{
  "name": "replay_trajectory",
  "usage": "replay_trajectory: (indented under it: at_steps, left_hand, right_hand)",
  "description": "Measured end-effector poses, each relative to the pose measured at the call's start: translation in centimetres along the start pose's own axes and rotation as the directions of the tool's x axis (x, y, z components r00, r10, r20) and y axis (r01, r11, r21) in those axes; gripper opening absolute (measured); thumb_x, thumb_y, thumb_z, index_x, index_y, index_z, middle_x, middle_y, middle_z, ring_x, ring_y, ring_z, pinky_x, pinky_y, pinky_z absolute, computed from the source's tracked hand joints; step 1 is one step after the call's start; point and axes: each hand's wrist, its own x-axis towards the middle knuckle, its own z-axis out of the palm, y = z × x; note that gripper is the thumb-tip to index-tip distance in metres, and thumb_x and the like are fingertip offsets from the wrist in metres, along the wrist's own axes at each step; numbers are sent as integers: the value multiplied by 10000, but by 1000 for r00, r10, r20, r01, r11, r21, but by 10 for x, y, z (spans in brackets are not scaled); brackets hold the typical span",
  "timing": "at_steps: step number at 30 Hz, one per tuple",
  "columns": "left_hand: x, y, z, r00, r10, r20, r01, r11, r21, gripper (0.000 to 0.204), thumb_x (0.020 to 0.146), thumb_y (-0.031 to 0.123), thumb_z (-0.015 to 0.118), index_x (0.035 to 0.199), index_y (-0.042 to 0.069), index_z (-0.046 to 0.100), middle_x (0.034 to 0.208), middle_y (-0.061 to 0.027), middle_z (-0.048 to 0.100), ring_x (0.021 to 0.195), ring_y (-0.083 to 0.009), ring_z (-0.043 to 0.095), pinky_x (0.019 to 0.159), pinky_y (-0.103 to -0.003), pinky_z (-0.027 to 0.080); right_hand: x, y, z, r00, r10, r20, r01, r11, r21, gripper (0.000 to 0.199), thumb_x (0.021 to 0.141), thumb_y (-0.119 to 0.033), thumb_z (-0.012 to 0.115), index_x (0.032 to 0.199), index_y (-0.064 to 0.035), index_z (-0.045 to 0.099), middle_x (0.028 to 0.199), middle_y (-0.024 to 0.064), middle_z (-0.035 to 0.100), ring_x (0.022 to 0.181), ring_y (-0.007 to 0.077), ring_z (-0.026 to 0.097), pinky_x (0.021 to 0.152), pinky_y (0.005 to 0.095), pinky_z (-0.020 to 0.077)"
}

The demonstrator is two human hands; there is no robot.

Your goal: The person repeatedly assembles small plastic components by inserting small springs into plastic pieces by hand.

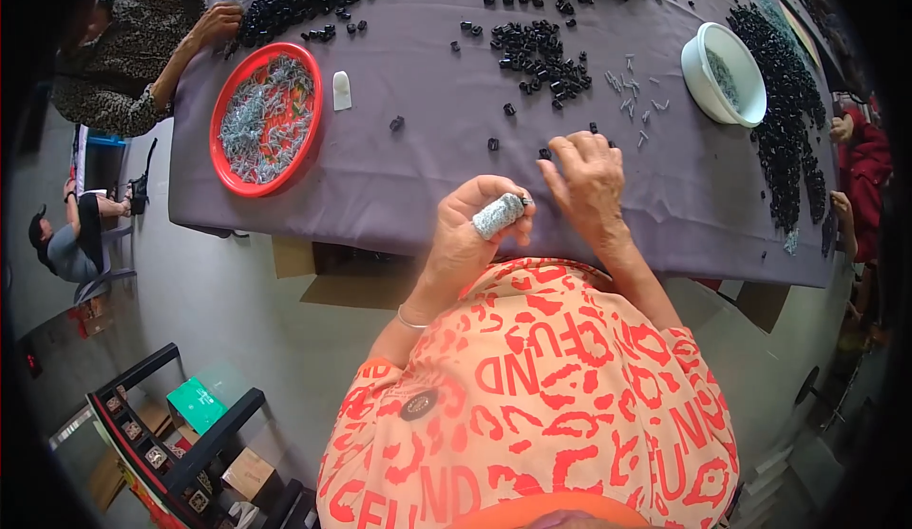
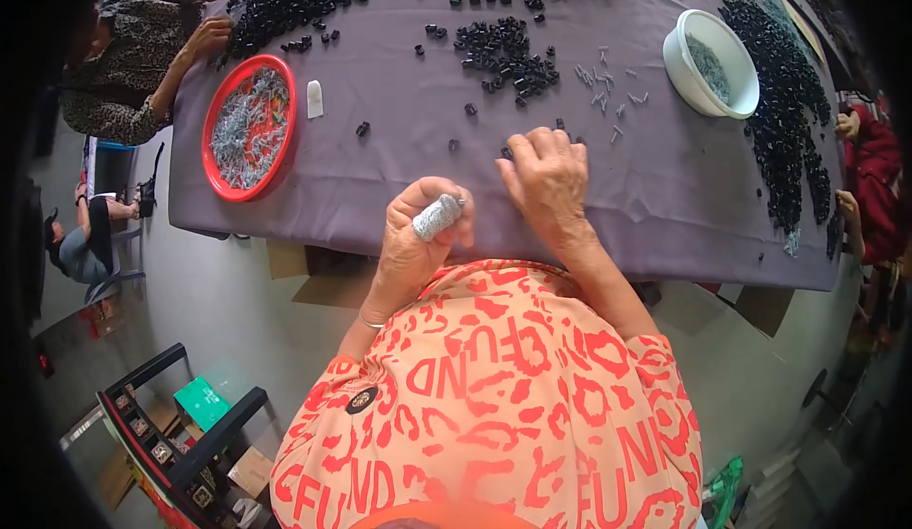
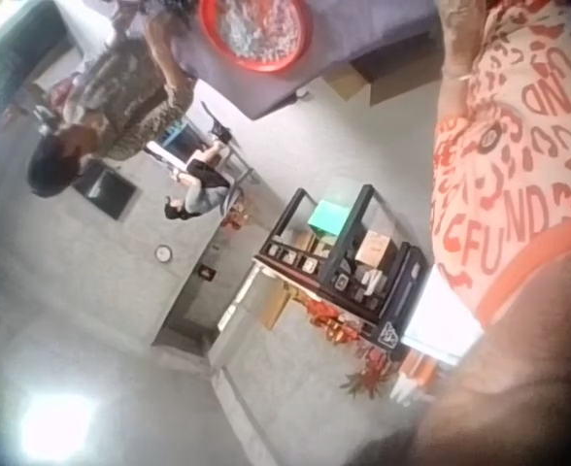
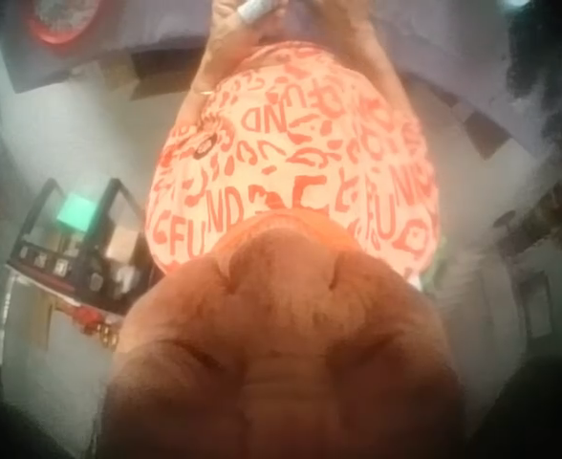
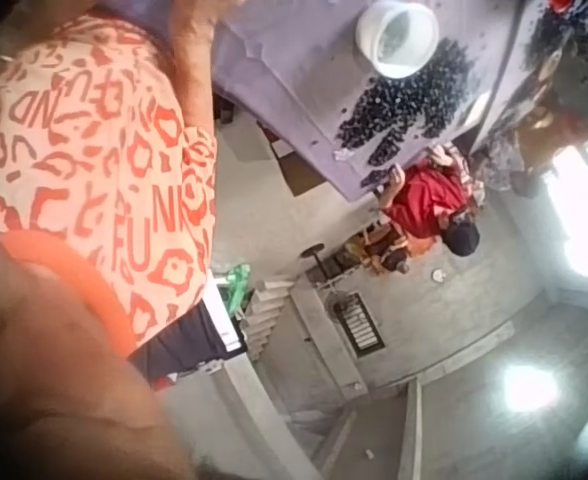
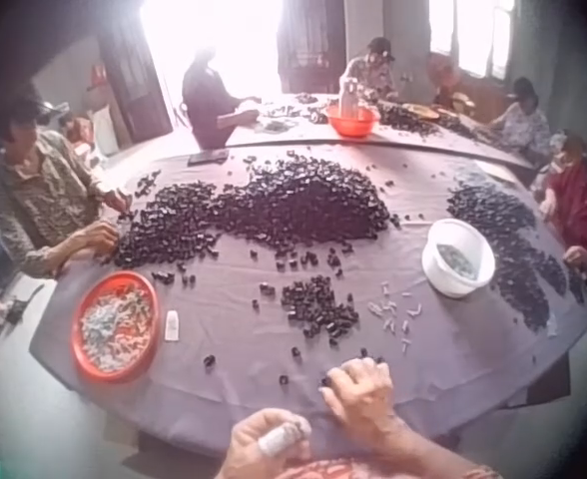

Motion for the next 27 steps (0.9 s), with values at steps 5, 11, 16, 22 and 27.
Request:
replay_trajectory:
  at_steps: [5,11,16,22,27]
  left_hand:
    - [-1,2,-6,998,40,50,-38,998,-45,147,898,62,582,1028,-7,583,934,-126,645,792,-159,634,660,-284,540]
    - [0,6,4,999,54,1,-54,998,45,143,899,53,580,1021,-22,583,917,-124,653,771,-151,634,653,-279,538]
    - [4,13,18,997,81,-6,-79,987,143,137,895,44,586,1009,-31,585,901,-121,657,762,-142,632,653,-274,536]
    - [4,11,29,994,91,52,-101,972,211,139,894,34,583,1010,-41,583,894,-119,657,760,-135,625,661,-264,532]
    - [0,9,40,993,108,49,-118,950,288,151,885,78,612,993,-26,597,881,-93,645,737,-126,596,631,-254,506]
  right_hand:
    - [1,3,16,998,-57,-27,56,997,-43,211,712,-129,693,908,-98,621,880,35,587,836,239,557,718,382,395]
    - [-9,3,-10,947,244,209,-310,522,794,111,852,12,589,960,-3,608,905,55,630,762,144,614,695,281,499]
    - [-4,-8,-54,915,235,328,-359,104,928,144,878,12,578,1018,32,599,850,62,631,742,100,590,672,243,496]
    - [-18,-16,-73,941,275,195,-234,114,966,140,881,31,570,1018,28,598,848,79,628,724,113,585,648,246,488]
    - [-18,-21,-89,987,159,11,-73,387,919,189,820,114,583,995,43,594,842,93,630,717,130,588,629,253,482]
